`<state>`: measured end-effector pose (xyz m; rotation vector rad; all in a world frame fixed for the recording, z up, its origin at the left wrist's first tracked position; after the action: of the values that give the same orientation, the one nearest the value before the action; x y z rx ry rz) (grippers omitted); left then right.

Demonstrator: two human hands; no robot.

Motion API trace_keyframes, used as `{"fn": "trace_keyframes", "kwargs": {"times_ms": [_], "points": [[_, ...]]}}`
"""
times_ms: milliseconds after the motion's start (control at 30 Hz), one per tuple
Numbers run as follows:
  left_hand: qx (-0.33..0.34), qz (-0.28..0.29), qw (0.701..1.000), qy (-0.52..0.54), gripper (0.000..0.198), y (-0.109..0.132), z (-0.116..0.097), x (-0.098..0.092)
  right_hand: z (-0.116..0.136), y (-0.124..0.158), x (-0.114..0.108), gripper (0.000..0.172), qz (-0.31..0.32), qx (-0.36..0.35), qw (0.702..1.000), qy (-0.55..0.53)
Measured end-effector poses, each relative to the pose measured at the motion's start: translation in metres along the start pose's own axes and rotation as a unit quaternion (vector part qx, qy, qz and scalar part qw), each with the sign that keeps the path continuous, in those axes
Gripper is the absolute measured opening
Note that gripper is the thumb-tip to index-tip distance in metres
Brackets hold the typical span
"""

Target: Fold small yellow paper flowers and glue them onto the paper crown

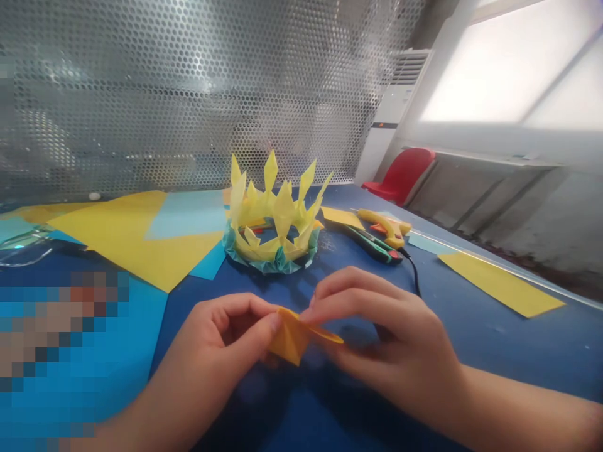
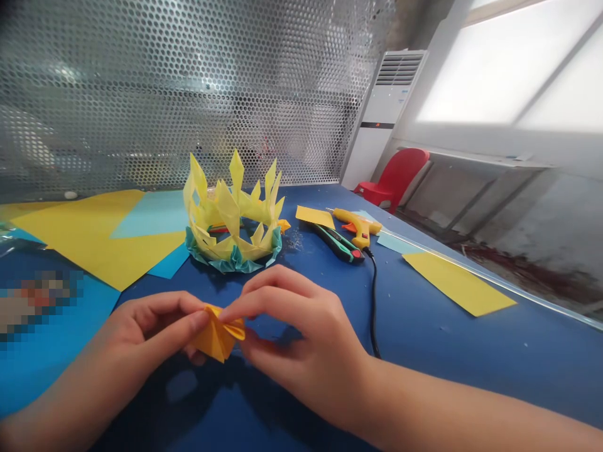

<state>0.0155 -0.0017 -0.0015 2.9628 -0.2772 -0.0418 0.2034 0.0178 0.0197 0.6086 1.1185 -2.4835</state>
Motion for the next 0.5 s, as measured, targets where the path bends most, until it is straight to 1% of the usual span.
{"fn": "trace_keyframes", "kwargs": {"times_ms": [100, 233, 400, 500], "points": [[-0.007, 0.004, 0.999, 0.032, 0.018, 0.0012, 0.0014, -0.0008, -0.0007, 0.0012, -0.0015, 0.021, 0.021, -0.025, 0.999, -0.002], [-0.006, 0.020, 0.999, 0.048, 0.020, 0.0011, 0.0037, -0.0026, -0.0041, 0.0051, -0.0003, 0.025, 0.042, -0.047, 0.998, -0.006], [-0.003, 0.033, 0.998, 0.059, 0.023, -0.0009, 0.0070, -0.0066, -0.0049, 0.0046, 0.0010, 0.022, 0.101, -0.046, 0.994, -0.001], [-0.011, 0.023, 0.998, 0.056, 0.027, -0.0023, 0.0076, -0.0069, -0.0053, 0.0036, 0.0000, 0.020, 0.107, -0.049, 0.993, -0.004]]}}
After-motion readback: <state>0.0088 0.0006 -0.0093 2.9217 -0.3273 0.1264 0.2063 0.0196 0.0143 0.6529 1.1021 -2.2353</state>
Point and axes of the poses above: each hand's wrist, its own y-axis away from the middle knuckle, its own x-axis out of the palm, z = x × y, the point moved 1 cm from there along -y, towards the middle knuckle, and after that the axes turned 4 degrees about -y, right-handed, at the moved point
